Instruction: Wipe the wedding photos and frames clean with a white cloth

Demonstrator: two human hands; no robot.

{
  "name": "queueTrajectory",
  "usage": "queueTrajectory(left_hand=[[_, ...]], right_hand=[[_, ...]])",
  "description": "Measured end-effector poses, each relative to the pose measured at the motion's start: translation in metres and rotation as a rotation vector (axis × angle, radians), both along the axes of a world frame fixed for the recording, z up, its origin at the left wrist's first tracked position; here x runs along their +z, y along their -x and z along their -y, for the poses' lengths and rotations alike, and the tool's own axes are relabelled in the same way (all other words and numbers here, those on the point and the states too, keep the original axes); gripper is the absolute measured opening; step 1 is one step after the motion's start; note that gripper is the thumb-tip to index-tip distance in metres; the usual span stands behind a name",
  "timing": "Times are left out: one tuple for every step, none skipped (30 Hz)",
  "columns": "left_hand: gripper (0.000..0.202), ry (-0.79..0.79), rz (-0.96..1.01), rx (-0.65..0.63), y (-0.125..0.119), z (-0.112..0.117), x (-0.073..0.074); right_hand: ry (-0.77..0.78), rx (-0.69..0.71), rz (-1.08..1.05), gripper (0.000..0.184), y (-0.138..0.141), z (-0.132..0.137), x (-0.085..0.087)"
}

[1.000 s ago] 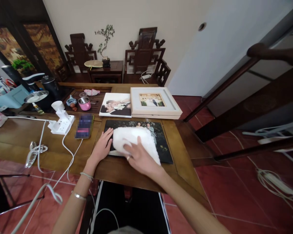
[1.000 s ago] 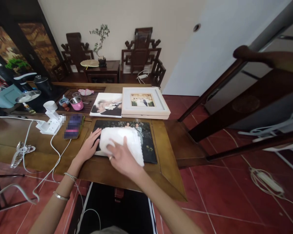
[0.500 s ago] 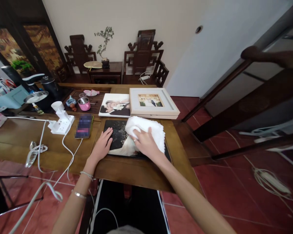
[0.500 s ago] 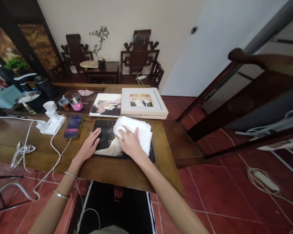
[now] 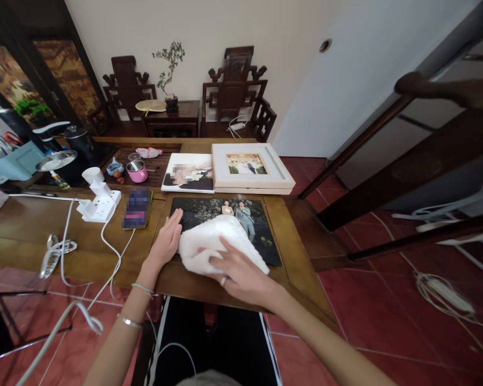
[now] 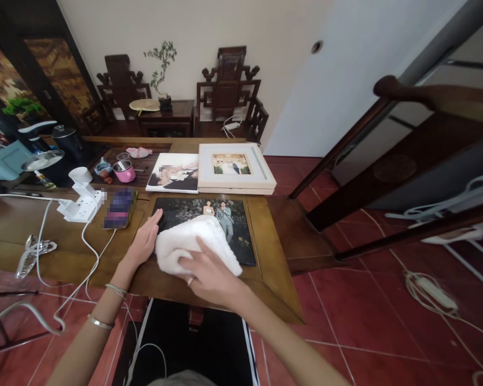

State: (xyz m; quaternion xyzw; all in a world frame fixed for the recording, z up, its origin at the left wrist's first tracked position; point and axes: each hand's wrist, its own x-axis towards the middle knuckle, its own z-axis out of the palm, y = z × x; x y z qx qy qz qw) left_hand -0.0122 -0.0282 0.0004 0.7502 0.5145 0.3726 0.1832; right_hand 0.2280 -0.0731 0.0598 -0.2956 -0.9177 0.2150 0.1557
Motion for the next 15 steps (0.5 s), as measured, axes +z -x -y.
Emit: queueTrajectory(left_hand=[[0.050, 0.007, -0.013, -0.004, -0.001, -0.001, -0.001], [0.048, 0.011, -0.024, -0.005, -0.002, -0.001, -0.001], [0.047, 0.011, -0.034, -0.005, -0.002, -0.002, -0.002], [0.045, 0.009, -0.042, -0.003, -0.003, -0.002, -0.002], [0.043, 0.005, -0.049, -0.001, -0.003, -0.003, -0.002], [0.042, 0.000, -0.056, 0.001, -0.003, -0.003, -0.002], [0.041, -0.007, -0.061, 0.002, -0.003, -0.003, -0.002], [0.040, -0.013, -0.067, 0.002, -0.003, -0.003, -0.003], [0.040, -0.019, -0.072, 0.002, -0.002, -0.004, -0.003], [0.040, -0.025, -0.076, 0.002, -0.002, -0.004, -0.003], [0.039, -0.030, -0.080, 0.002, -0.001, -0.004, -0.003], [0.039, -0.034, -0.084, 0.004, -0.001, -0.004, -0.003], [0.039, -0.037, -0.087, 0.006, -0.001, -0.004, -0.004], [0.039, -0.039, -0.090, 0.008, 0.000, -0.004, -0.004], [0.039, -0.040, -0.091, 0.011, 0.000, -0.004, -0.004]], right_hand=[[-0.004, -0.056, 0.012, 0.015, -0.006, -0.003, 0.000], [-0.012, -0.111, 0.018, 0.016, -0.010, -0.009, -0.002], [-0.020, -0.158, 0.018, 0.018, -0.012, -0.016, -0.003], [-0.025, -0.196, 0.012, 0.020, -0.012, -0.024, -0.006], [-0.025, -0.226, 0.002, 0.021, -0.009, -0.035, -0.008], [-0.023, -0.251, -0.011, 0.021, -0.004, -0.047, -0.010], [-0.018, -0.275, -0.023, 0.022, 0.004, -0.059, -0.012], [-0.011, -0.299, -0.036, 0.022, 0.013, -0.072, -0.013], [-0.003, -0.318, -0.049, 0.023, 0.024, -0.085, -0.014], [0.004, -0.331, -0.062, 0.023, 0.036, -0.098, -0.014], [0.012, -0.335, -0.076, 0.022, 0.048, -0.108, -0.014], [0.020, -0.332, -0.089, 0.022, 0.060, -0.117, -0.014], [0.029, -0.324, -0.101, 0.026, 0.070, -0.123, -0.013], [0.038, -0.311, -0.112, 0.031, 0.079, -0.128, -0.012], [0.048, -0.299, -0.122, 0.035, 0.084, -0.130, -0.012]])
